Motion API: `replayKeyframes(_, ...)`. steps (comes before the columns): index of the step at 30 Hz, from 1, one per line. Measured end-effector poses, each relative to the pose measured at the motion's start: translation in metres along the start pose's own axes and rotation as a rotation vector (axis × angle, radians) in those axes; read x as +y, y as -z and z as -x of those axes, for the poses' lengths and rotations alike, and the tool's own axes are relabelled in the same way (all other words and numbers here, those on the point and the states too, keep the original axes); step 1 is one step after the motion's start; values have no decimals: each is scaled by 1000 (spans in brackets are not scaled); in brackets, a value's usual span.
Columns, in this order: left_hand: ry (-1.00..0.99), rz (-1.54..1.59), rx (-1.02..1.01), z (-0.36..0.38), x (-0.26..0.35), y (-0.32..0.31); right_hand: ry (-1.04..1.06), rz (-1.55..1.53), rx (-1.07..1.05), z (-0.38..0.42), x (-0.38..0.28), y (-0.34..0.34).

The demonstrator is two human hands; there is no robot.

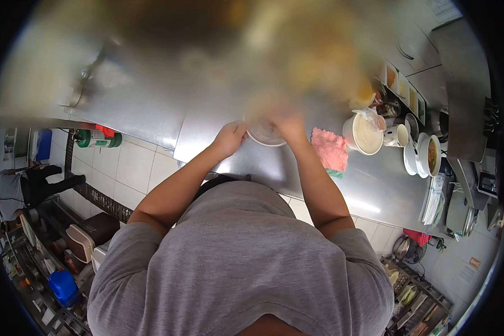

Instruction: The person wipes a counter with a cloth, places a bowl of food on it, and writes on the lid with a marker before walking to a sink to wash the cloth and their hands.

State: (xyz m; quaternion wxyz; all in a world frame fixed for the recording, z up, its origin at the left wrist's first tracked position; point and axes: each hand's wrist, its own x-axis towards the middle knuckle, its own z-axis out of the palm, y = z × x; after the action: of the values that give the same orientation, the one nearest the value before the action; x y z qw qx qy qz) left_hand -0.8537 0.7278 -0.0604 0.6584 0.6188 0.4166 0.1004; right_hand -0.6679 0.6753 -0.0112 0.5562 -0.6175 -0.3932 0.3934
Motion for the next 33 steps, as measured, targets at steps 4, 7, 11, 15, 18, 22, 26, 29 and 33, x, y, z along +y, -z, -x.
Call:
replayKeyframes(4,-2,-8,8,2,3,0,207,190,0,-6,18,3)
replayKeyframes(7,-26,4,3,-1,-3,0,87,96,-5,-2,3,5)
replayKeyframes(11,1,-24,21,2,2,0,81,26,26,-2,-4,13)
replayKeyframes(15,0,-5,7,2,4,-1,-6,14,29,2,1,12)
replayKeyframes(18,13,-3,8,2,4,1,51,-24,0,0,0,12)
replayKeyframes(22,13,3,-1,0,1,1,37,8,41,2,-6,10)
replayKeyframes(26,23,22,9,3,6,0,110,55,44,4,-10,9)
replayKeyframes(29,7,27,2,4,9,-1,117,72,75,2,-7,12)
replayKeyframes(33,-2,46,18,5,8,-2,75,54,50,3,-9,11)
